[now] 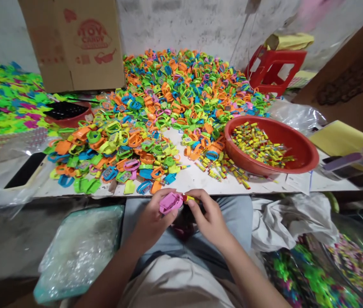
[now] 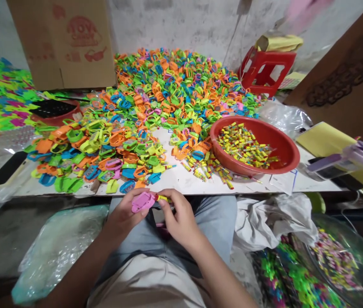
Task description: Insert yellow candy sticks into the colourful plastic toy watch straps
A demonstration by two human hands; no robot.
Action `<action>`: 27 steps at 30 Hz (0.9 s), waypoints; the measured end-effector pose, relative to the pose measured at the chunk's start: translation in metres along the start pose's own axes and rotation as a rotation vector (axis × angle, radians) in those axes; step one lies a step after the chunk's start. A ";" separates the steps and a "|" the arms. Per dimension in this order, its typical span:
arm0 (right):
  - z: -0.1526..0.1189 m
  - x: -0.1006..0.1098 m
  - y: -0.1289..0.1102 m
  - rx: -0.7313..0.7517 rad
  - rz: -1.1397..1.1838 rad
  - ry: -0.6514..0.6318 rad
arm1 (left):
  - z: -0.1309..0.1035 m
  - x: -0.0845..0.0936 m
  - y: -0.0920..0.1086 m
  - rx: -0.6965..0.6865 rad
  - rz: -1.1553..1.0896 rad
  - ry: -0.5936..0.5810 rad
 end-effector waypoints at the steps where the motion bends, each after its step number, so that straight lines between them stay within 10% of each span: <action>1: 0.000 0.000 0.001 0.003 -0.007 0.000 | 0.000 -0.001 0.000 -0.016 0.027 -0.004; 13: -0.006 0.009 0.016 -0.009 -0.089 -0.001 | 0.016 -0.012 0.001 -0.060 0.224 0.049; 27: -0.007 -0.016 0.021 0.005 -0.616 -0.374 | 0.037 -0.008 -0.009 0.027 0.384 0.111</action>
Point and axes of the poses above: each hand's wrist, its own z-axis towards the middle knuckle, its own x-axis out of the back of the hand, y = z × x, the point moved 6 cm from there along z, towards the middle knuckle, and after that the axes turned 10 degrees about x, right-handed, at the moved point
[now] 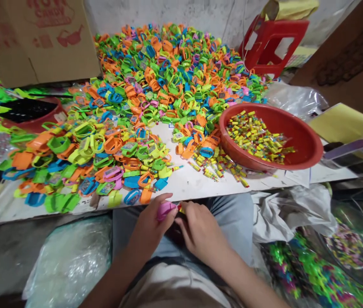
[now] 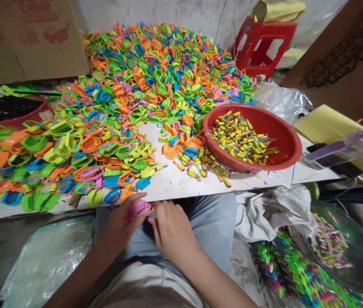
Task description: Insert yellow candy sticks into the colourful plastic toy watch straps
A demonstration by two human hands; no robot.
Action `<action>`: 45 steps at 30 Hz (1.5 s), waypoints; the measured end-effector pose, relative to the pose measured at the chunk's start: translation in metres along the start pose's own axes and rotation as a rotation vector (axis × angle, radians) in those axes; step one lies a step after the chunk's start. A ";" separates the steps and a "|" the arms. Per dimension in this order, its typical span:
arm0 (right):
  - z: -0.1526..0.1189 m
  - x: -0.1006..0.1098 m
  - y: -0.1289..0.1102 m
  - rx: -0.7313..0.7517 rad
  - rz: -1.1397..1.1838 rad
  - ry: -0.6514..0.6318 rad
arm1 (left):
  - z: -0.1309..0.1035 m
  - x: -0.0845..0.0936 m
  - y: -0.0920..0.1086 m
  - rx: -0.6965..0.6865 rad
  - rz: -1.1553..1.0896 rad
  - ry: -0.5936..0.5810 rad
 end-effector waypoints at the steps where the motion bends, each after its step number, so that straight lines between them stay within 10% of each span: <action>1: 0.001 -0.004 0.000 -0.008 -0.053 -0.039 | 0.002 -0.003 -0.003 0.035 -0.004 -0.036; 14: 0.002 -0.032 0.005 0.086 0.022 -0.155 | 0.007 -0.014 -0.023 0.042 0.051 -0.290; 22: 0.008 -0.003 0.061 -0.118 0.266 0.141 | 0.016 0.042 -0.001 -0.231 0.272 0.082; 29: 0.036 0.003 0.136 -0.351 -0.218 0.100 | 0.055 0.115 0.071 -0.462 0.450 0.495; 36: 0.058 -0.009 0.151 -0.431 -0.181 0.093 | 0.106 0.155 0.100 -0.272 0.955 0.807; 40: 0.049 0.003 0.166 -0.436 -0.016 0.205 | 0.110 0.136 0.106 -0.237 0.994 0.836; 45: 0.029 0.020 0.183 -0.375 0.624 0.650 | 0.132 0.024 0.115 -0.347 0.912 0.375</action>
Point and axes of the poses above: each hand's wrist, its own z-axis towards the middle knuckle, its own x-axis out of the back of the hand, y = z × x, the point moved 6 cm from there along z, towards the middle knuckle, and after that the axes turned 10 degrees about x, right-handed, at the moved point
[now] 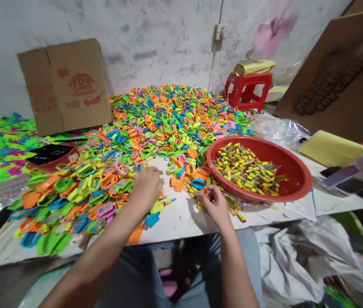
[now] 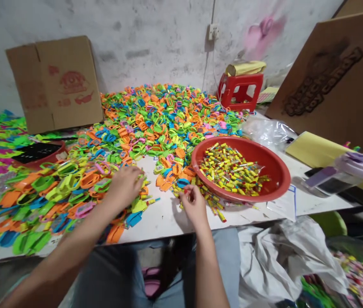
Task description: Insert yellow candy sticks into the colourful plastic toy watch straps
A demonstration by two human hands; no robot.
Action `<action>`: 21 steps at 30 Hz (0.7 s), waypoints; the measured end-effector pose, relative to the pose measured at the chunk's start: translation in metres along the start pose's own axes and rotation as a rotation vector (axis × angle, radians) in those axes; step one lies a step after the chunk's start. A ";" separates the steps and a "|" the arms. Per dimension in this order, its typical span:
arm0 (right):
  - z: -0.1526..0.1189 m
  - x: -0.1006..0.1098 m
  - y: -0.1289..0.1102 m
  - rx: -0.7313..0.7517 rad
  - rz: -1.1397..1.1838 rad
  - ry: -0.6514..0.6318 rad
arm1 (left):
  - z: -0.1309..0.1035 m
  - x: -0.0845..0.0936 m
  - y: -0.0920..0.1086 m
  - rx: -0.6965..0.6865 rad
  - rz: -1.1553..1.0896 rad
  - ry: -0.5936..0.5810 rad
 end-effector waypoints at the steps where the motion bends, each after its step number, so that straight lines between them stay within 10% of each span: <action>1: -0.002 0.001 0.002 -0.029 0.105 0.015 | 0.002 -0.018 0.017 -0.018 -0.037 -0.075; 8: -0.015 0.000 0.006 -0.093 0.396 0.011 | 0.024 -0.088 0.057 0.034 -0.093 -0.150; 15: -0.016 -0.004 0.005 -0.130 0.368 0.032 | -0.012 -0.061 0.049 -0.023 -0.559 -0.291; 21: -0.026 -0.041 -0.019 -0.151 0.477 -0.274 | -0.069 -0.064 0.027 0.298 -1.132 -0.688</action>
Point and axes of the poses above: each hand's wrist, its own z-axis towards the middle knuckle, its own x-axis out of the back of the hand, y = z × x, the point moved 6 cm from there along z, towards the middle knuckle, and after that the axes turned 10 degrees about x, right-handed, at the moved point
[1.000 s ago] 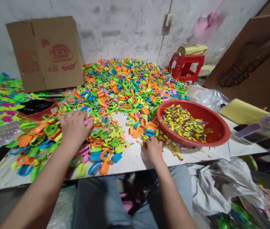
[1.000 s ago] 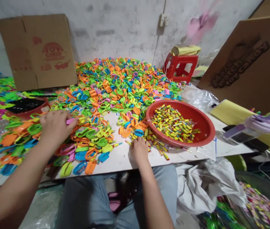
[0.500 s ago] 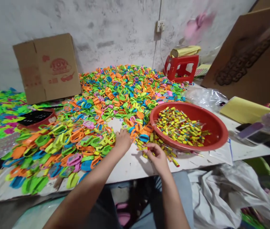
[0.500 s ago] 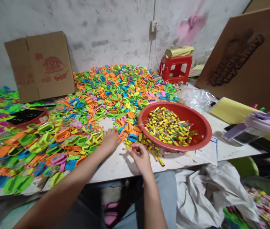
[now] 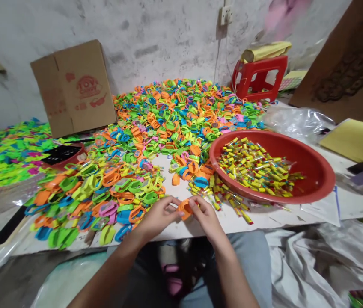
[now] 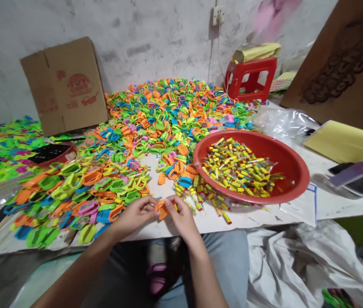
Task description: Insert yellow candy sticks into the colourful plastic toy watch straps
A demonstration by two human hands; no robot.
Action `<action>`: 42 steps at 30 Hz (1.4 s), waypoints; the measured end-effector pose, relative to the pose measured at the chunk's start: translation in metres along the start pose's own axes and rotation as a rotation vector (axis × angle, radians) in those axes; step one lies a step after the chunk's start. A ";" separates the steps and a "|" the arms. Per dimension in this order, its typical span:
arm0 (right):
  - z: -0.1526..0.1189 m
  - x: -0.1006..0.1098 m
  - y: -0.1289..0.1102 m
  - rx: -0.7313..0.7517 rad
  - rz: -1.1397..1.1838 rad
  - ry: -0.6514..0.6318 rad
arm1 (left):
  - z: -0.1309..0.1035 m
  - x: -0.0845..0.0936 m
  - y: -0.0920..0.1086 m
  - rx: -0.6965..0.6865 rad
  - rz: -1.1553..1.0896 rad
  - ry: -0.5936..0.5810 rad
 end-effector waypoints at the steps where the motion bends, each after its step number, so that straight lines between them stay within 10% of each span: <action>1: -0.001 -0.006 -0.001 -0.019 0.038 -0.039 | -0.003 0.005 -0.005 0.005 -0.046 0.027; 10: -0.008 -0.026 -0.008 -0.050 0.084 -0.196 | -0.018 0.017 -0.035 0.128 -0.554 0.090; 20: -0.012 -0.038 -0.017 0.051 -0.062 -0.256 | -0.038 0.019 -0.006 -0.043 -0.214 0.264; 27: -0.016 -0.044 -0.016 -0.015 -0.015 -0.238 | -0.046 0.020 0.014 -0.223 0.434 0.261; 42: -0.026 -0.053 -0.026 -0.096 0.138 -0.366 | -0.047 0.022 0.002 -0.151 0.175 0.191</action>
Point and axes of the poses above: each hand's wrist, its own z-axis towards the middle knuckle, its own x-axis out of the back of the hand, y = z × x, the point moved 6 cm from there along z, towards the middle knuckle, and after that the axes turned 10 degrees about x, right-handed, at the moved point
